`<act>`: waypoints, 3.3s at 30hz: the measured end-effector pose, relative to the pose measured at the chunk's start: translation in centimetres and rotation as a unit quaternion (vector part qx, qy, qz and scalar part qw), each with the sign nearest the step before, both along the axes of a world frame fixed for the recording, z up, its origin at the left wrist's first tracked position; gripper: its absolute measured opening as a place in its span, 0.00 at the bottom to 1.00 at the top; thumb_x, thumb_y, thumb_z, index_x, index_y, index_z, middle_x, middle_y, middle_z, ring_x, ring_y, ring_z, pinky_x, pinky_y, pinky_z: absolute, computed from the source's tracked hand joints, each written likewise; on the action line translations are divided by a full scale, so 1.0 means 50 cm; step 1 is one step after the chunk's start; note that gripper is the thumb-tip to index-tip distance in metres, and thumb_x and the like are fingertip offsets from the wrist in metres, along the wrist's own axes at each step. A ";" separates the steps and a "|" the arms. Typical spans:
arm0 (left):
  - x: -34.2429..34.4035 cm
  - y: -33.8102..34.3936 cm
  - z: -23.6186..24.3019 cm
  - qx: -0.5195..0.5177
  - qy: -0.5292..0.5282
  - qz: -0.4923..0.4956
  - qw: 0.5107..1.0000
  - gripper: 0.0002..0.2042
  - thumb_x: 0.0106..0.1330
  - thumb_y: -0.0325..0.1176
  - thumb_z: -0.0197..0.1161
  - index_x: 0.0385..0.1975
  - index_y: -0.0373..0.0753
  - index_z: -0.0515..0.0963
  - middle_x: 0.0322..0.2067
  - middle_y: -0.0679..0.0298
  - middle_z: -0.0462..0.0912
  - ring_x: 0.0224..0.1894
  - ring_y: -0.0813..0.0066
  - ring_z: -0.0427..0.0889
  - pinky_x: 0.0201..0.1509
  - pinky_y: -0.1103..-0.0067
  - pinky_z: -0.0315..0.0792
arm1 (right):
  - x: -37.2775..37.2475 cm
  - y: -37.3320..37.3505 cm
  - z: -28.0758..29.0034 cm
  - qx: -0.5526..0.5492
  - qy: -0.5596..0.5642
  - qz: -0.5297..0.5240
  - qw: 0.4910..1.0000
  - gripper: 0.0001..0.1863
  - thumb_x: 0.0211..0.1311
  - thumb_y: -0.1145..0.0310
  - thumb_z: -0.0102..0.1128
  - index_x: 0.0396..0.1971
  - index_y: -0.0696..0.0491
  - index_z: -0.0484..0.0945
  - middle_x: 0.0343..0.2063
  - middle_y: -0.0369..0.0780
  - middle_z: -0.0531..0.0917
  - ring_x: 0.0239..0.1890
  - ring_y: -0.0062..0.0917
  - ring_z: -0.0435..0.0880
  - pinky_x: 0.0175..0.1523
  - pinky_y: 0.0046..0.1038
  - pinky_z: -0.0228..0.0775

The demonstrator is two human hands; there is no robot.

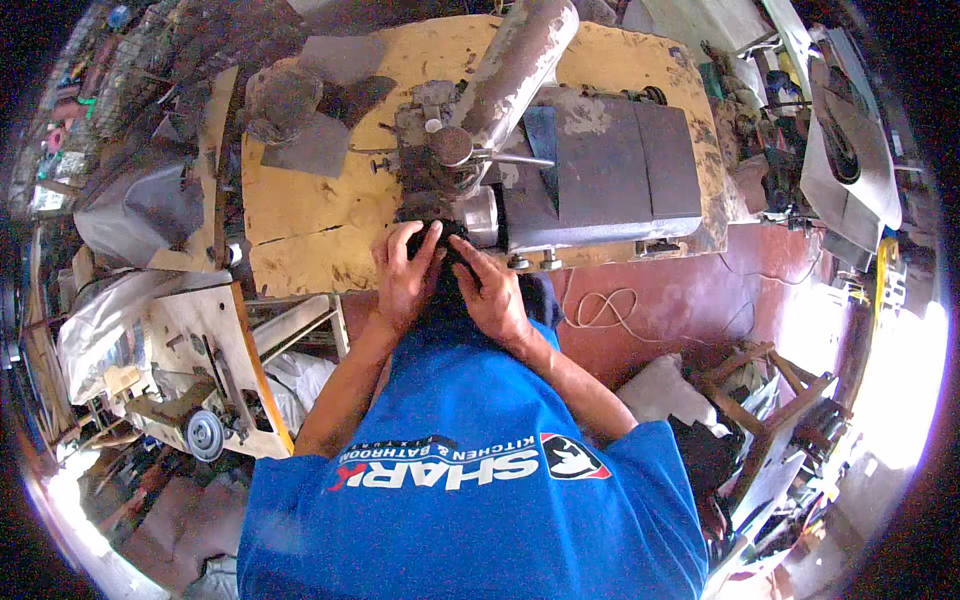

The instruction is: The person is thinning a piece of black leather using a skiving machine.

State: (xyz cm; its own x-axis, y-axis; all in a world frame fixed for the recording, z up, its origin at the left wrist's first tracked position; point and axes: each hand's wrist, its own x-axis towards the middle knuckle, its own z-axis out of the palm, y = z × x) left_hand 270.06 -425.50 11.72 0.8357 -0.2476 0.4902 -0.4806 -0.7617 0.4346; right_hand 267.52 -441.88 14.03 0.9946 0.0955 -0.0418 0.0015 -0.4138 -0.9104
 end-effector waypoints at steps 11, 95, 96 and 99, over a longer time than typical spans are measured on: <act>0.010 0.004 0.004 0.041 0.002 -0.011 0.999 0.21 0.59 0.32 0.68 0.55 0.45 0.78 0.51 0.60 0.74 0.51 0.59 0.73 0.55 0.64 0.67 | 0.005 0.003 0.019 0.017 0.073 -0.028 0.997 0.23 0.63 0.74 0.60 0.59 0.54 0.74 0.45 0.54 0.83 0.47 0.47 0.84 0.49 0.36 0.76; -0.198 0.143 0.184 -0.654 0.561 -0.037 0.506 0.20 0.63 0.24 0.59 0.56 0.31 0.73 0.51 0.56 0.81 0.51 0.65 0.82 0.59 0.69 0.74 | -0.139 -0.334 -0.014 0.071 0.218 -0.084 0.970 0.18 0.71 0.59 0.56 0.45 0.59 0.81 0.32 0.40 0.86 0.34 0.25 0.85 0.39 0.25 0.77; -0.206 0.154 0.190 -0.669 0.543 -0.005 0.507 0.19 0.63 0.25 0.60 0.55 0.30 0.74 0.50 0.56 0.82 0.50 0.64 0.82 0.58 0.69 0.75 | -0.143 -0.408 -0.089 0.090 0.253 -0.146 0.952 0.21 0.70 0.55 0.57 0.48 0.58 0.79 0.33 0.40 0.85 0.34 0.26 0.85 0.39 0.26 0.78; -0.243 0.198 0.216 -0.676 0.432 0.105 0.588 0.19 0.63 0.26 0.61 0.54 0.29 0.74 0.48 0.55 0.83 0.48 0.64 0.83 0.56 0.69 0.76 | -0.152 -0.611 -0.240 0.224 0.323 -0.347 0.852 0.30 0.68 0.46 0.56 0.55 0.57 0.74 0.45 0.45 0.83 0.40 0.28 0.84 0.35 0.26 0.78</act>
State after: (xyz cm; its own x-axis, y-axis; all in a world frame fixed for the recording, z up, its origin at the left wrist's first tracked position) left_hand 257.90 -415.62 22.51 0.8605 0.0331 -0.5085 0.4068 0.5562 0.7247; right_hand 259.94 -472.44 2.01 0.6019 -0.3558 -0.7149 -0.6624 0.2776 -0.6958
